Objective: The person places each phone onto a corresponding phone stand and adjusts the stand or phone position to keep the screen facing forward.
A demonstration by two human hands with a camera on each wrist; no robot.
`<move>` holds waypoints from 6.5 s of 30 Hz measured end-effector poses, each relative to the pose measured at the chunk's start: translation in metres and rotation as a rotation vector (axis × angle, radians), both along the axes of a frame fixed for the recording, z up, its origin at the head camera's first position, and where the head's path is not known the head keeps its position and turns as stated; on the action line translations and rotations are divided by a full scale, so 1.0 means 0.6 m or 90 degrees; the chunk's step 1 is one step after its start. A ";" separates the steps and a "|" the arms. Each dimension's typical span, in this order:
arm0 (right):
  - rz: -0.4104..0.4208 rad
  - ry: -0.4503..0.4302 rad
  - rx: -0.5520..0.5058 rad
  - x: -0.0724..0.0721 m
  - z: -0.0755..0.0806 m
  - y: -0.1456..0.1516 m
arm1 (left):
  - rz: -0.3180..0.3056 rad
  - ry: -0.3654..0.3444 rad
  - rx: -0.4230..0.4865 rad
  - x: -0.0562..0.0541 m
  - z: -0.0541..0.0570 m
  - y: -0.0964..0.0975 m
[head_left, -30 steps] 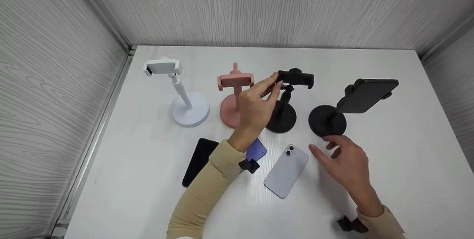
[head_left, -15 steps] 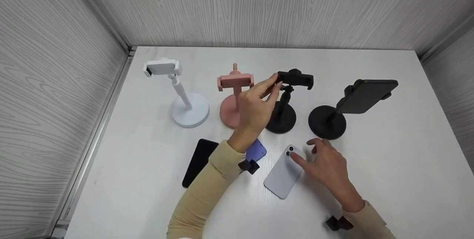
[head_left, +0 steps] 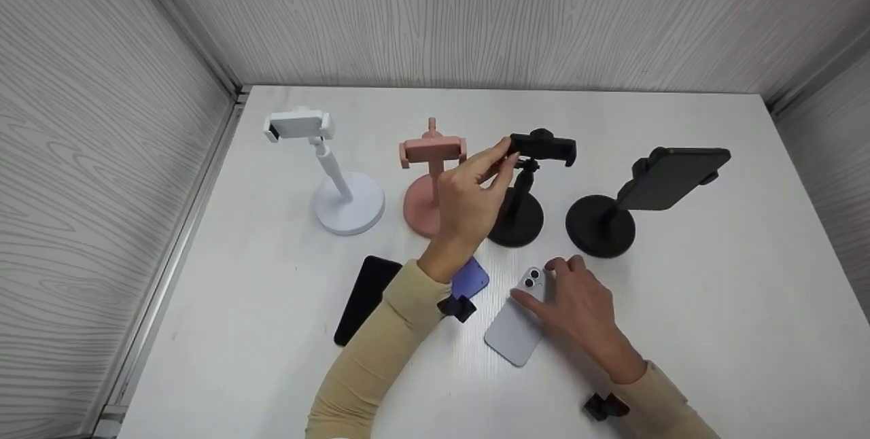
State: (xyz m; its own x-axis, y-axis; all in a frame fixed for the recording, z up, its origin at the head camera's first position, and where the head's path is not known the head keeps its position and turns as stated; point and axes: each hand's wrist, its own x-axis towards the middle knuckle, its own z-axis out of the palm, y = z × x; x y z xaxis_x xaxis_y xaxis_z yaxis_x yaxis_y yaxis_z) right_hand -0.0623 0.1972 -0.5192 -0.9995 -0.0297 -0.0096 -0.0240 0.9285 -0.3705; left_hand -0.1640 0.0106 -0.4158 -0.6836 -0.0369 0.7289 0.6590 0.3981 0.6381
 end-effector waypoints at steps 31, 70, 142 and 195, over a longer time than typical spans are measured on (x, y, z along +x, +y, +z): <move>0.028 0.050 0.067 -0.004 -0.012 -0.046 | 0.000 0.006 0.005 0.009 0.003 -0.002; 0.144 0.006 0.045 -0.013 -0.006 -0.032 | -0.004 0.019 0.043 0.004 -0.002 0.002; -0.016 -0.063 0.071 0.093 0.007 -0.004 | -0.015 0.008 0.094 0.014 -0.002 0.006; -0.013 -0.069 0.027 0.062 0.008 0.028 | -0.028 -0.011 0.078 0.012 0.000 0.005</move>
State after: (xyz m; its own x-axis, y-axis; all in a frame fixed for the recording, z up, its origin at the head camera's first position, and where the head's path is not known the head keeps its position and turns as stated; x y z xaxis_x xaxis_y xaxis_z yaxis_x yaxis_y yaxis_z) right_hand -0.0249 0.2142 -0.5144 -0.9929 -0.0061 -0.1187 0.0336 0.9435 -0.3297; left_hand -0.1567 0.0137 -0.4157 -0.6986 -0.0944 0.7092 0.6631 0.2871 0.6913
